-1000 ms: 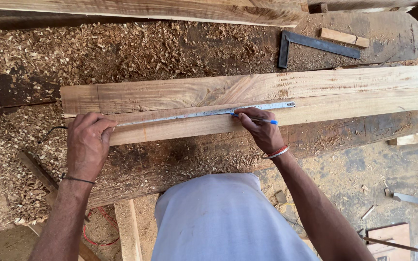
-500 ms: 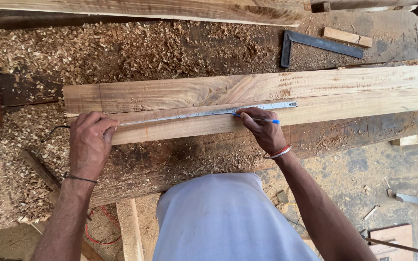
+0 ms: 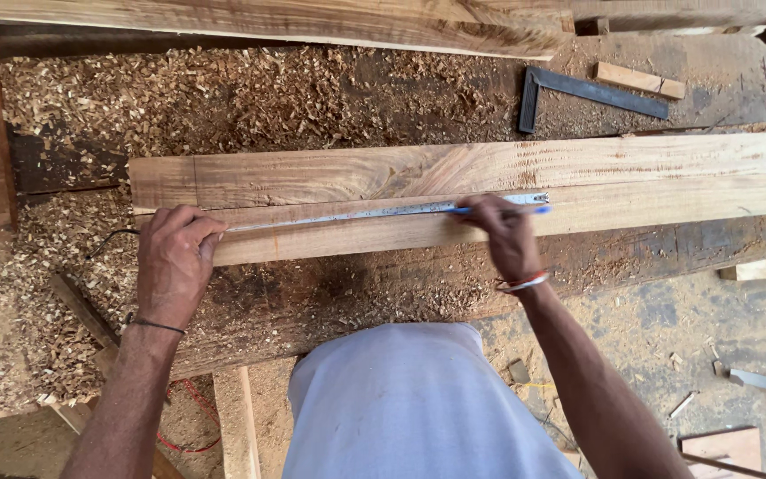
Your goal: The person measures wooden planks on a workbench using a measuring tape and marks them with a pencil. They then use an L-shaped square to draw straight reference lines across the planks, repositioning the square along the wood and re-measuring sections with the tape.
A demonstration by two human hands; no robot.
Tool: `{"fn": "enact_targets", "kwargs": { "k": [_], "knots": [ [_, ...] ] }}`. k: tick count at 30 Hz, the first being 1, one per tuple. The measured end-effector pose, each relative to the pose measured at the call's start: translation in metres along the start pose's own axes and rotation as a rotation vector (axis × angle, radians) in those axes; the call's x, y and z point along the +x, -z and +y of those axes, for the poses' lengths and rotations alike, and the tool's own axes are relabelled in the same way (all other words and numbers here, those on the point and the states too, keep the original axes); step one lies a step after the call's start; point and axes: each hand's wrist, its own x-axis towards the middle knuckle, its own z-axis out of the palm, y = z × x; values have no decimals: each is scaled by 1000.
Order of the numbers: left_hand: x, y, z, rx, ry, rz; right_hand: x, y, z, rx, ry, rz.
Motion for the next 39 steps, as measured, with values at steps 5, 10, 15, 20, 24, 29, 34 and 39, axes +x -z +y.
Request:
{"fn": "enact_targets", "kwargs": {
  "k": [5,10,15,20,24,29,34,39],
  "knots": [
    [-1,-1,0,4,8,1,9,53,6,-251,-146,312],
    [-1,-3,-2,21,-10,11,8,95,22,-939,85,158],
    [-2,-5,-5,2,14,-6,13,108,39,-856,-9,132],
    [-1,-2,-2,13,21,-19,21,121,41,-905,-28,89],
    [0,3,2,-8,17,-7,22,124,43,-891,19,75],
    [1,5,5,-17,6,-11,22,124,44,-898,8,76],
    [0,8,8,8,-4,-17,22,122,41,-899,15,74],
    [-1,8,7,2,-1,-21,21,121,39,-900,8,79]
  ]
}}
